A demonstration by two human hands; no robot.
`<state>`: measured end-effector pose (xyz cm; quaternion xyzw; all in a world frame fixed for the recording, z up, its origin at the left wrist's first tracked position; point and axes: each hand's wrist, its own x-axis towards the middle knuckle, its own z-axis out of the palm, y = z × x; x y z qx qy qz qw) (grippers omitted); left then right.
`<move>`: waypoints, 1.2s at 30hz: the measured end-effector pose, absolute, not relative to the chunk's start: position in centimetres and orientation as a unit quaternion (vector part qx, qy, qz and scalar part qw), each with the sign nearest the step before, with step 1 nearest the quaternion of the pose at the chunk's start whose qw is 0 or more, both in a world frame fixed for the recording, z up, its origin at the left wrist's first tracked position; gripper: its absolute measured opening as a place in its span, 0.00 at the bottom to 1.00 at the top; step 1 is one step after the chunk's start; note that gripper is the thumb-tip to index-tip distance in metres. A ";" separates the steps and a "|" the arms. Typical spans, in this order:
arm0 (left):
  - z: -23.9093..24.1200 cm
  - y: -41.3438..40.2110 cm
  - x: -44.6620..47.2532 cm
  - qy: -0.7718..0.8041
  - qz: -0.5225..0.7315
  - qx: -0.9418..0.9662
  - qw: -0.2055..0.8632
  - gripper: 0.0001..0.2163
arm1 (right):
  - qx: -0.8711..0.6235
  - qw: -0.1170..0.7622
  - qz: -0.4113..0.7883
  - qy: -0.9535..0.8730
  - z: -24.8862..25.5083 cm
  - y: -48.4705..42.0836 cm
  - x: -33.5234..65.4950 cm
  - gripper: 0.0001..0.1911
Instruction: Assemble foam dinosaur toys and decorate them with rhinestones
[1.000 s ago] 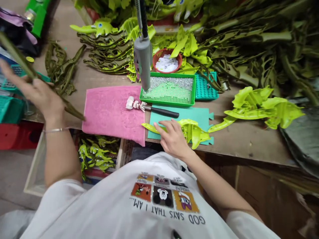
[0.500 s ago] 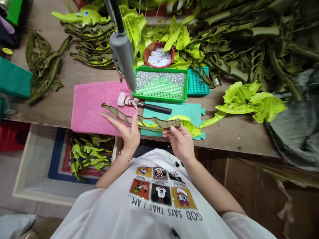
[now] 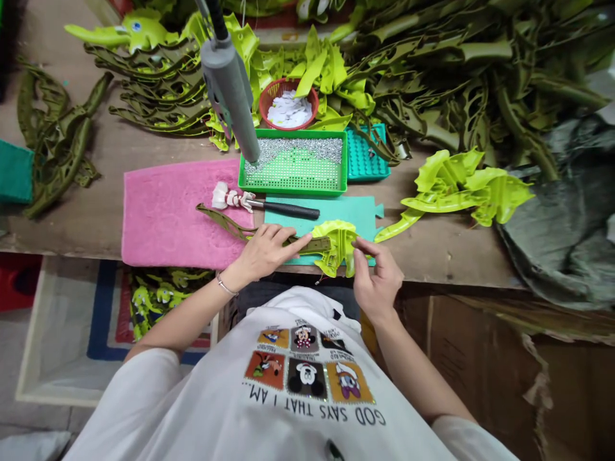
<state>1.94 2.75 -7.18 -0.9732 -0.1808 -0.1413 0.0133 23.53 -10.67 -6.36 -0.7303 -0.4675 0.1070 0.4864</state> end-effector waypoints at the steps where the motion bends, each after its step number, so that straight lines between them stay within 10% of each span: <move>1: -7.2 2.7 2.1 -0.178 -0.141 -0.974 0.013 0.20 | -0.724 0.470 0.075 -0.499 -6.5 -10.5 23.7 0.09; 36: -6.4 0.8 3.4 -0.242 -0.094 -0.958 -0.121 0.18 | -0.563 0.366 -0.043 -0.740 -8.4 -8.4 25.2 0.28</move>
